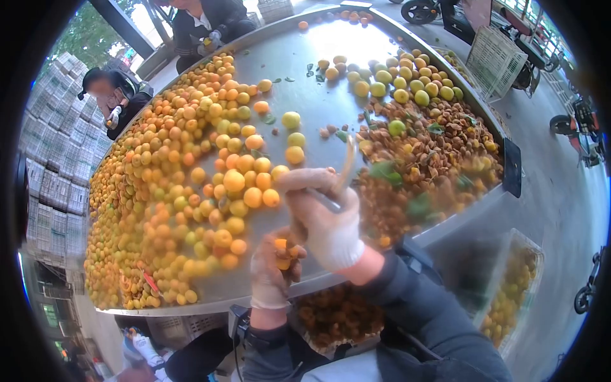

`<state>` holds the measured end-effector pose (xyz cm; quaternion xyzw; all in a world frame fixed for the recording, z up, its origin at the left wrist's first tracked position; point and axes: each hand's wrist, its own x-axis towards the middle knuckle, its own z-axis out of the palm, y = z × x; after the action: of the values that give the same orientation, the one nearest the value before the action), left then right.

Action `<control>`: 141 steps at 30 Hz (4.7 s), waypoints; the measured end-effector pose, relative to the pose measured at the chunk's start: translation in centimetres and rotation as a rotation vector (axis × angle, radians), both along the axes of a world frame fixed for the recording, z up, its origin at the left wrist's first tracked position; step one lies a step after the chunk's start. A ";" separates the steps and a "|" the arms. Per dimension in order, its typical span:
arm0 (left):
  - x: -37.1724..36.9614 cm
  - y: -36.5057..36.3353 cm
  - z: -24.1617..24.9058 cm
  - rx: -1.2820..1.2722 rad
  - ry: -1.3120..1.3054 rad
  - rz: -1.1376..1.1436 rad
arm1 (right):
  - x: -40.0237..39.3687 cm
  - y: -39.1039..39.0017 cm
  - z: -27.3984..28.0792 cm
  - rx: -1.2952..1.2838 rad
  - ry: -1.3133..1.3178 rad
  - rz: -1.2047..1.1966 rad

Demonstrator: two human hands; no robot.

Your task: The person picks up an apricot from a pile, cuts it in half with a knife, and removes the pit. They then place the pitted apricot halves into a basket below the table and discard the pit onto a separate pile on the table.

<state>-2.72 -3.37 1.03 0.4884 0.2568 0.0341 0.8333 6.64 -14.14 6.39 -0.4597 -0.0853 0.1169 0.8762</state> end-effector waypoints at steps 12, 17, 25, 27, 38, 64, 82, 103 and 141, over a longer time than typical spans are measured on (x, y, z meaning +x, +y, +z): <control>0.9 -1.0 -0.4 0.229 0.073 0.018 | 2.3 1.9 -2.8 0.217 0.407 0.070; 0.9 -0.5 -1.4 -0.113 0.060 0.054 | 3.8 2.4 -6.2 0.489 0.734 0.156; 1.3 2.1 -3.3 -0.111 -0.093 0.243 | 3.8 1.1 -4.1 -0.258 -0.063 0.022; 1.4 2.1 -2.4 -0.152 -0.084 0.285 | 2.4 1.1 -3.2 -0.635 -0.480 0.238; -1.7 3.3 -0.6 0.056 -0.146 -0.124 | 4.9 -1.7 -3.2 -1.151 -0.537 0.184; 1.5 4.3 -1.6 -0.246 -0.355 0.088 | 2.1 -1.3 -2.8 -0.724 -0.202 0.467; -0.2 4.0 -0.8 -0.157 -0.413 0.258 | -1.2 1.7 -3.9 -1.026 -0.579 0.490; -0.2 3.4 0.5 0.205 -0.305 0.248 | 0.9 1.1 -2.9 -0.746 -0.163 1.034; 0.4 0.2 -0.8 -0.222 -0.205 0.083 | 1.2 0.9 -0.6 0.043 0.082 -0.145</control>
<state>-2.27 -3.13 0.21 0.3763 0.1927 0.0895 0.9018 7.81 -13.25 5.75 -0.4406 -0.0183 0.0701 0.8948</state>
